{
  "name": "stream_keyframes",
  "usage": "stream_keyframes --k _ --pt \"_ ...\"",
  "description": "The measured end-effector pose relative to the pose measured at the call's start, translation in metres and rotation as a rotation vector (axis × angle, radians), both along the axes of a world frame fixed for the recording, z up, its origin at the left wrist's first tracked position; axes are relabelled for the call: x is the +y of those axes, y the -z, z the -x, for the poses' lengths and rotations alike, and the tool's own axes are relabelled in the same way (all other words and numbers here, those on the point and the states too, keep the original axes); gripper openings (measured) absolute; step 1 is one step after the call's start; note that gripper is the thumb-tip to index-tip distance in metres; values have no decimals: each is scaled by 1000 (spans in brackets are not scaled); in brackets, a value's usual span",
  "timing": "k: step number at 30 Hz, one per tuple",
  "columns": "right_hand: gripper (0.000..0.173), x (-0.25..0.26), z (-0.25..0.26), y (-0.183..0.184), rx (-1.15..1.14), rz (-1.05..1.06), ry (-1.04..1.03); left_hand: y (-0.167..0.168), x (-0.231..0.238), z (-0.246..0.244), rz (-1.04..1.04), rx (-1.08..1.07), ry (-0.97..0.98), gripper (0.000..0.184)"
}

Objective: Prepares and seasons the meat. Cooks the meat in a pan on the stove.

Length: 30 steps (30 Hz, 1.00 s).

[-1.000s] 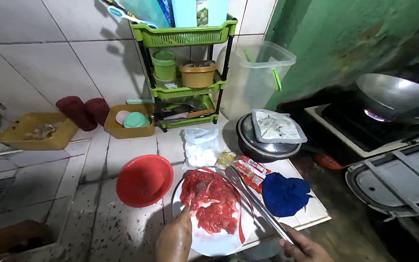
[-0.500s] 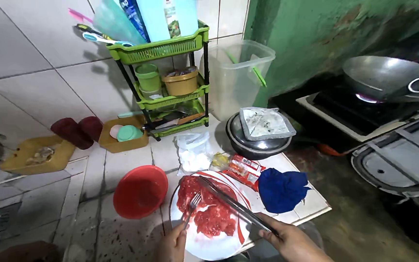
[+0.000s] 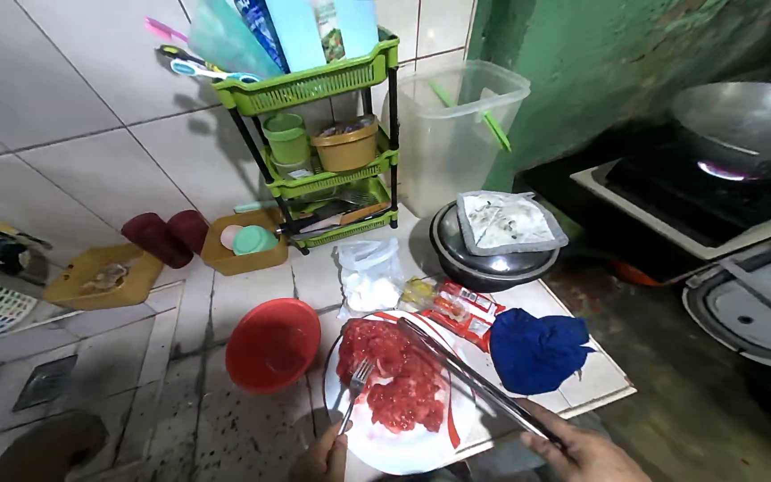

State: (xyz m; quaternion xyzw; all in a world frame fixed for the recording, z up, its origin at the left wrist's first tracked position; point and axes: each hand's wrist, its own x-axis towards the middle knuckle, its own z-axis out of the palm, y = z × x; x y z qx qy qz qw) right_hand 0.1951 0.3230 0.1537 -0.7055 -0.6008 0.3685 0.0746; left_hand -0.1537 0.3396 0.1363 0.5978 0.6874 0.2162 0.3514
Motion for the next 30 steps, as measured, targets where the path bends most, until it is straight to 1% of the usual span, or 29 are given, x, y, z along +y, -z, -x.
stream_keyframes --k 2,5,8,11,14,17,20,26,30 --pt "52 2 -6 3 -26 56 -17 0 3 -5 -25 16 22 35" --pt "52 2 -1 2 14 87 -78 -2 6 -11 -16 83 35 32" --pt "50 0 11 -7 53 57 -143 -2 1 -9 55 95 12 32" --pt "51 -3 19 -7 -4 38 -192 -3 -9 -2 140 84 -67 33" --pt "50 -6 19 -1 -43 -6 -205 2 -17 6 161 53 -105 34" --pt "53 -8 12 5 -28 -33 -185 3 -17 6 161 38 -94 32" --pt "55 -7 0 2 6 27 -135 4 -15 1 139 18 -100 32" --pt "54 -11 -10 -5 -35 46 -206 4 -13 0 192 -20 -83 33" --pt "55 -13 -6 -6 -22 29 -92 0 -7 -3 143 -86 -46 34"
